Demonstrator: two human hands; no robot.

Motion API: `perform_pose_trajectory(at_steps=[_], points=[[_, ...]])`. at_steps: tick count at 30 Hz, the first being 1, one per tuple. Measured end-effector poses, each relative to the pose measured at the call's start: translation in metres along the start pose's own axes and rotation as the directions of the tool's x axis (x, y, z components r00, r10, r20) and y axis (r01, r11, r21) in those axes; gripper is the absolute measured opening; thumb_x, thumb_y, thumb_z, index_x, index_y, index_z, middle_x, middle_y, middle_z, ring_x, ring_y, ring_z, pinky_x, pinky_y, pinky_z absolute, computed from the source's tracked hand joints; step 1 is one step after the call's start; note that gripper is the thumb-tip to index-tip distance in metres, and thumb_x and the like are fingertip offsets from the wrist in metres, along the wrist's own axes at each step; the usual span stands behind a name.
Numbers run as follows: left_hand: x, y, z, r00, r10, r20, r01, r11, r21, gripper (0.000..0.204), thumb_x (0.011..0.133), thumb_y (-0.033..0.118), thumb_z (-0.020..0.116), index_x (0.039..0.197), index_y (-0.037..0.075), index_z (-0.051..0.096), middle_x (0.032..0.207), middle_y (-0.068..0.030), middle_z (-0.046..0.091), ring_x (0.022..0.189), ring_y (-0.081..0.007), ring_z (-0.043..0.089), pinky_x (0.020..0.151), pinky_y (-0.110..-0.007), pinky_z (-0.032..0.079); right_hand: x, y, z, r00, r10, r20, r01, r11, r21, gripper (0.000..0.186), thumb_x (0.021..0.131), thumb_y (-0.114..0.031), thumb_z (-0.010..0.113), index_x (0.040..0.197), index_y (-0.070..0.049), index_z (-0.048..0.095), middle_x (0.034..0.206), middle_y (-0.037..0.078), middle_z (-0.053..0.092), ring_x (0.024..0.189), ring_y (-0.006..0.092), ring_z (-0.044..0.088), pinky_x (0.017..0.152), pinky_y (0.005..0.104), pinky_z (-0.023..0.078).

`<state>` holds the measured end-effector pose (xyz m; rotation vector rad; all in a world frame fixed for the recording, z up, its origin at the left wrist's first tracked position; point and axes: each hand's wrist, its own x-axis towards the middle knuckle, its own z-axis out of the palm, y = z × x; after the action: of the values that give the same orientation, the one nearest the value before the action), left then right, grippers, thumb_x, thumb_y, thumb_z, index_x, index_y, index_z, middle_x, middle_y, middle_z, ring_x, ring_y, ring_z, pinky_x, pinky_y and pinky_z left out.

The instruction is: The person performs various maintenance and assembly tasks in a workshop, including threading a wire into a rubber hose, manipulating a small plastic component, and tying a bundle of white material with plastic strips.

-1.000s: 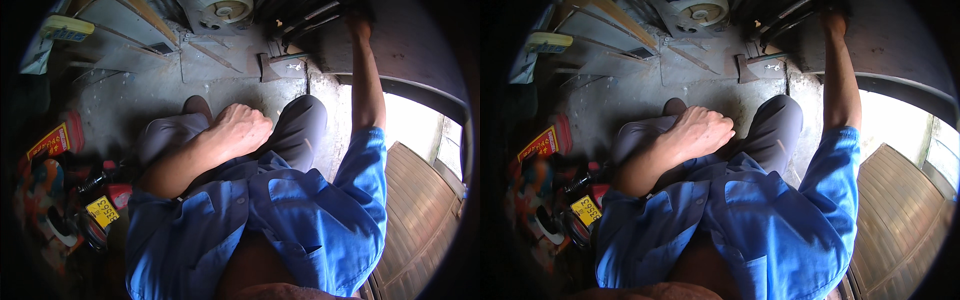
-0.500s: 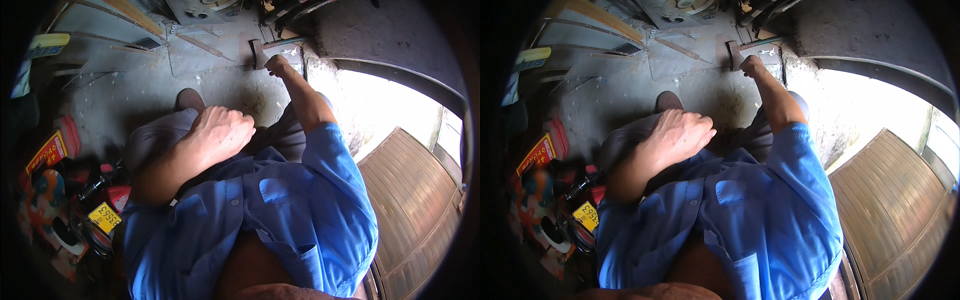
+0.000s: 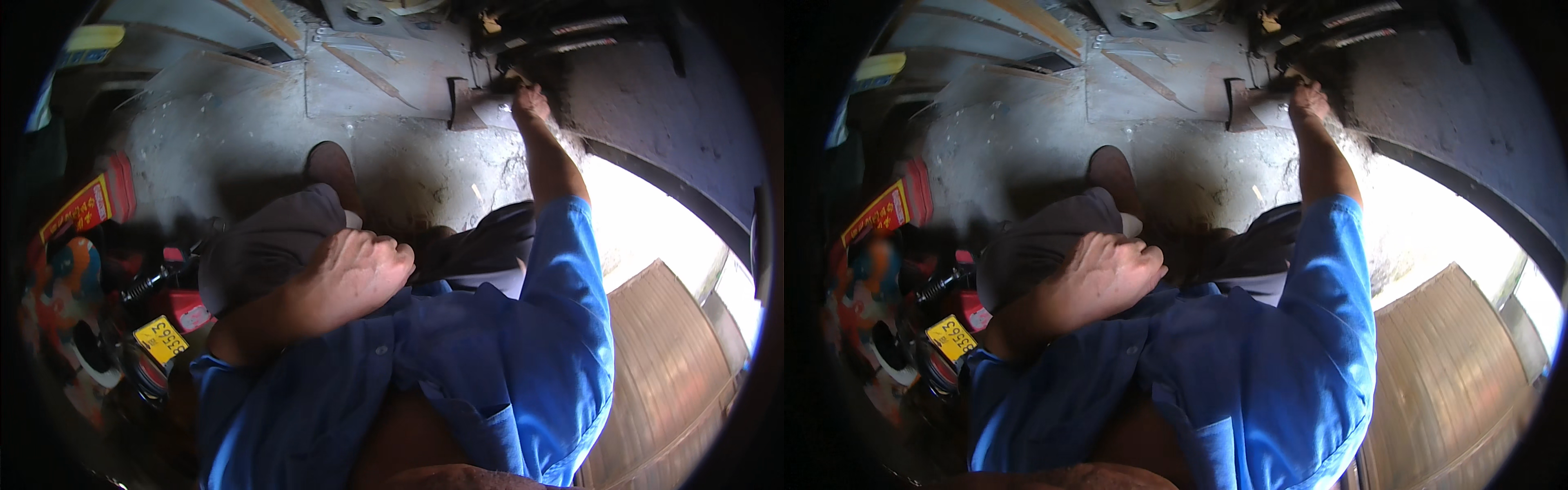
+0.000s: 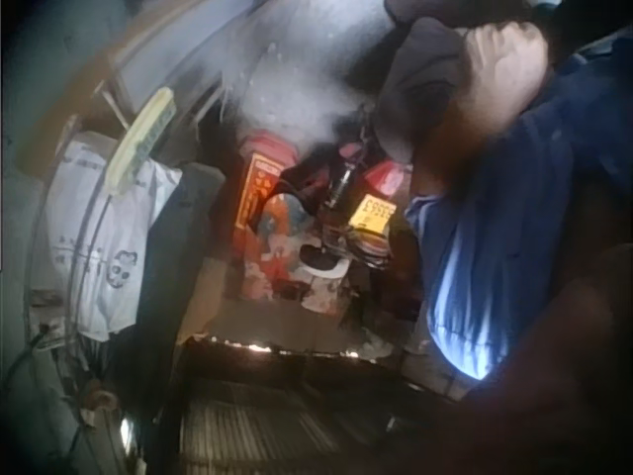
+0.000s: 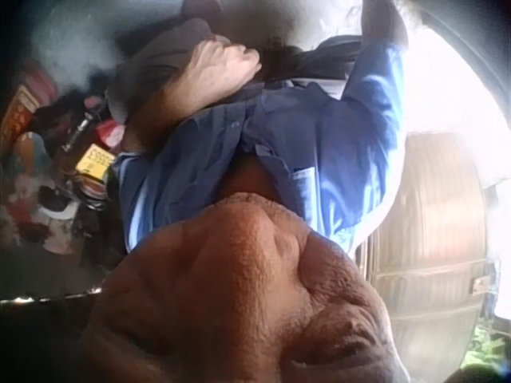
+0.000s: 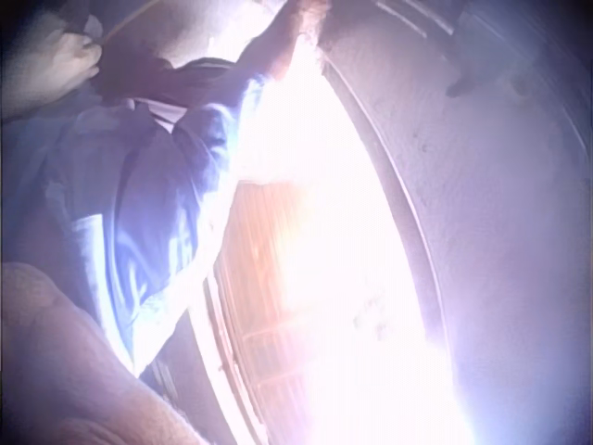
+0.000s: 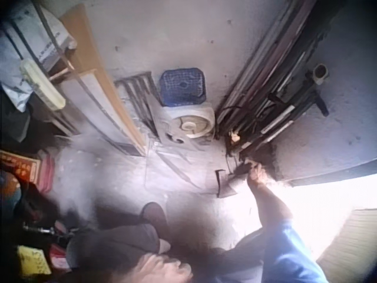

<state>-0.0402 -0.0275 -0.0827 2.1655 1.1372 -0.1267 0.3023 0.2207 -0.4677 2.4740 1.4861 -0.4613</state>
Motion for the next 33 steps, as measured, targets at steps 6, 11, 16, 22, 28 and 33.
perform_pose_trajectory(at_steps=[6,11,16,22,28,33], points=[[0.0,-0.004,-0.002,0.99,-0.006,0.14,0.011,0.999,-0.035,0.01,0.081,0.009,0.06,0.082,0.001,0.065,0.079,-0.0155,0.07,0.072,-0.0297,0.072,0.058,-0.04,0.057,0.009,0.023,-0.008,0.815,-0.578,0.04,0.517,0.694,-0.502,0.03,0.094,-0.025,0.054,0.12,-0.018,0.067,0.124,0.008,0.058,0.112,0.0313,0.06,0.083,0.044,0.056],[-0.003,0.002,-0.002,1.0,0.004,0.031,-0.005,1.0,0.026,0.009,0.078,0.012,0.062,0.076,0.003,0.064,0.071,-0.0141,0.068,0.07,-0.0278,0.071,0.058,-0.039,0.056,0.001,0.055,-0.017,0.626,-0.771,0.119,0.693,0.479,-0.539,0.032,0.096,-0.027,0.051,0.121,-0.011,0.064,0.12,0.014,0.064,0.114,0.0323,0.06,0.092,0.0443,0.049],[0.0,0.005,0.0,0.998,0.054,-0.029,-0.051,0.993,0.105,0.01,0.075,0.017,0.063,0.074,0.008,0.062,0.069,-0.0087,0.064,0.067,-0.0245,0.068,0.06,-0.038,0.054,-0.053,0.046,-0.073,0.668,-0.621,0.41,0.737,0.627,-0.252,0.037,0.098,-0.043,0.054,0.119,-0.013,0.061,0.103,0.023,0.07,0.1,0.0412,0.067,0.087,0.052,0.052],[0.005,0.012,-0.013,0.991,0.132,-0.015,-0.131,0.99,0.059,0.01,0.075,0.016,0.062,0.071,0.007,0.059,0.065,-0.0087,0.061,0.064,-0.024,0.066,0.059,-0.038,0.054,-0.116,0.004,-0.093,0.561,-0.678,0.475,0.818,0.542,-0.192,0.041,0.1,-0.048,0.049,0.115,-0.012,0.058,0.094,0.022,0.071,0.087,0.041,0.07,0.077,0.053,0.055],[0.011,0.015,-0.023,0.984,0.165,-0.061,-0.159,0.983,0.088,0.011,0.077,0.016,0.061,0.076,0.006,0.062,0.07,-0.0092,0.064,0.069,-0.024,0.068,0.06,-0.037,0.055,-0.178,-0.043,-0.012,0.43,-0.714,0.552,0.873,0.484,-0.055,0.036,0.099,-0.044,0.05,0.116,-0.013,0.06,0.105,0.02,0.071,0.097,0.0416,0.068,0.083,0.0522,0.055],[0.004,0.015,-0.025,0.99,0.135,-0.037,-0.133,0.99,0.052,0.01,0.075,0.017,0.063,0.076,0.006,0.062,0.068,-0.009,0.064,0.065,-0.0218,0.068,0.056,-0.035,0.054,-0.193,-0.04,0.041,0.462,-0.727,0.508,0.846,0.533,-0.006,0.034,0.1,-0.04,0.049,0.114,-0.01,0.061,0.107,0.02,0.07,0.099,0.0419,0.068,0.083,0.0529,0.054]])
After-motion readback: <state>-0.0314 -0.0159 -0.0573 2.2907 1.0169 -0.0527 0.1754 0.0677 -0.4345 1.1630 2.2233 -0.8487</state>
